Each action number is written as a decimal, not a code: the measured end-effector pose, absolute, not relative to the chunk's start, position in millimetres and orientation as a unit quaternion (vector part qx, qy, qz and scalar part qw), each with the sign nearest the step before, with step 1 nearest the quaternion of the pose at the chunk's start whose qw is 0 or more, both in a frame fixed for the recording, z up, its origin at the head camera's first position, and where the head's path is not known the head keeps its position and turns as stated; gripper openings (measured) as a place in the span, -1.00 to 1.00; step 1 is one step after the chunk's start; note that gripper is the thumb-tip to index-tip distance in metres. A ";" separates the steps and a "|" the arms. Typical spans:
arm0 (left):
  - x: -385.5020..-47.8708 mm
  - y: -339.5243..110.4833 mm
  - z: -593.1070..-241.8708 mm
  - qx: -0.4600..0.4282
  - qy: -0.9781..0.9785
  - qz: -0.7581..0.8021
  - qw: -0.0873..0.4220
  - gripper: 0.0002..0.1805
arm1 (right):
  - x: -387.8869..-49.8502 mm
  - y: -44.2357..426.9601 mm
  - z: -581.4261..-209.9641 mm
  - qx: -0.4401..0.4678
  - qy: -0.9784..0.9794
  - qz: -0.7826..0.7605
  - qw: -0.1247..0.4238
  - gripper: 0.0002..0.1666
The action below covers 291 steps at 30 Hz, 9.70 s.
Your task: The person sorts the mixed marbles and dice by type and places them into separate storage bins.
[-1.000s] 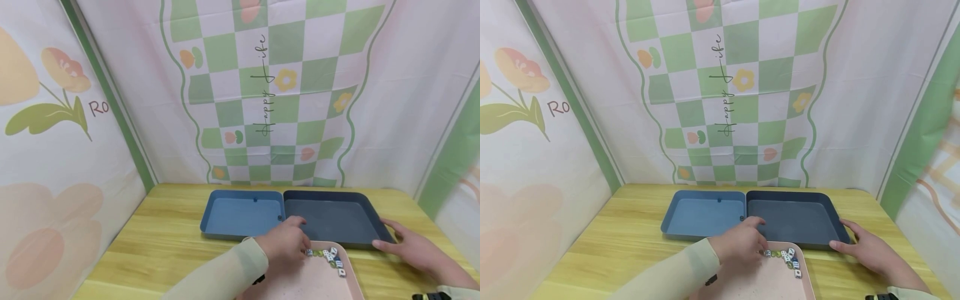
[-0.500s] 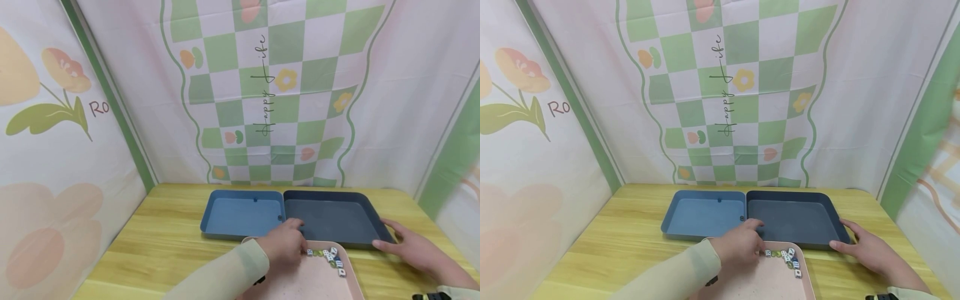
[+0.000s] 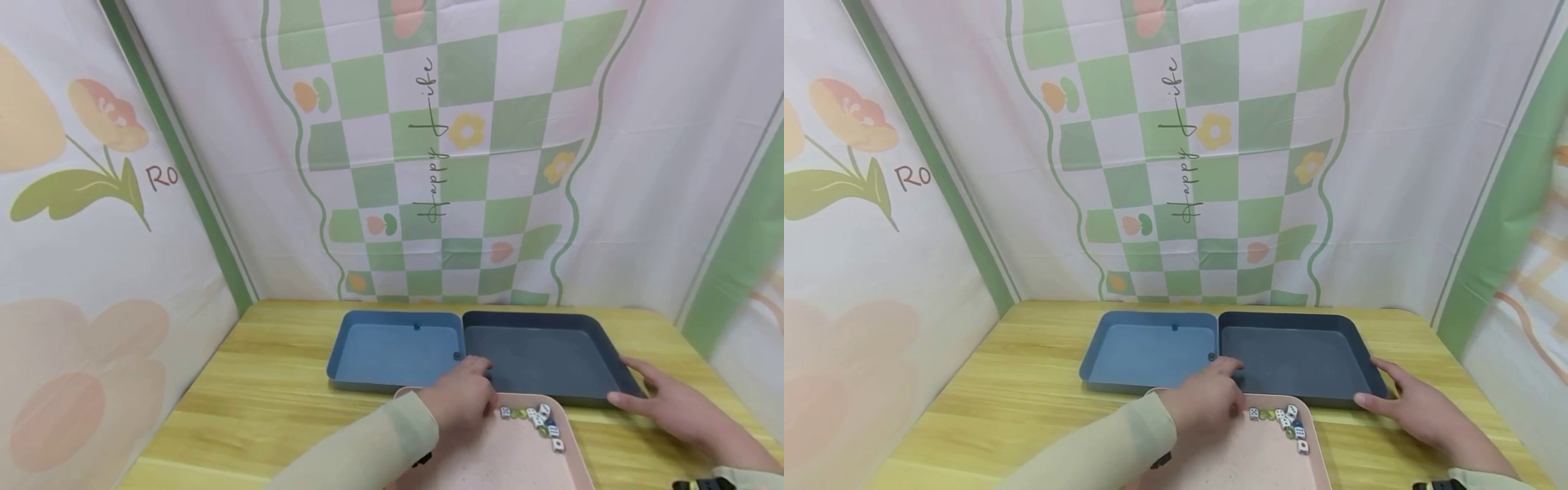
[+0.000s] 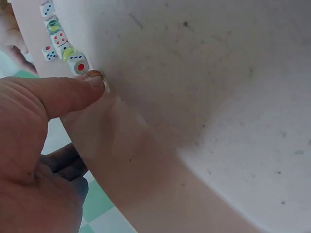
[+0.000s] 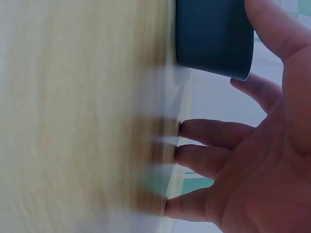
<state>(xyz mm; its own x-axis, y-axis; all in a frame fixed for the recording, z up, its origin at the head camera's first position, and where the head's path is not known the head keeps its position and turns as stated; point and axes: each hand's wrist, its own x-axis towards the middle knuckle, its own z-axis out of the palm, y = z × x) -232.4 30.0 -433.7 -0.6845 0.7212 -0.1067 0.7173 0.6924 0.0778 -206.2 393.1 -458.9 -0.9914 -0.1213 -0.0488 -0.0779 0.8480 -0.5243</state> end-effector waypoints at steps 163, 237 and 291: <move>-316.8 -24.6 -411.2 0.098 0.962 0.253 0.000 -0.61 | -205.0 395.4 -462.4 -0.058 0.967 -0.247 0.034 0.11; -217.9 49.9 -425.8 0.383 0.923 0.012 0.047 -0.80 | -203.4 394.5 -463.0 -0.051 0.965 -0.254 0.032 0.12; -219.4 46.5 -439.1 0.373 0.923 0.004 0.091 -0.72 | -202.1 394.3 -464.1 -0.060 0.965 -0.255 0.021 0.10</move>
<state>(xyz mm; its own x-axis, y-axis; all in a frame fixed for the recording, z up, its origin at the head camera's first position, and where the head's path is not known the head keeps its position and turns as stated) -219.4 46.5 -439.1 -0.7048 0.6900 -0.1647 0.6886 0.7213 0.0749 -202.1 394.3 -464.1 -0.9920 -0.1258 -0.0100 -0.1044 0.8628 -0.4946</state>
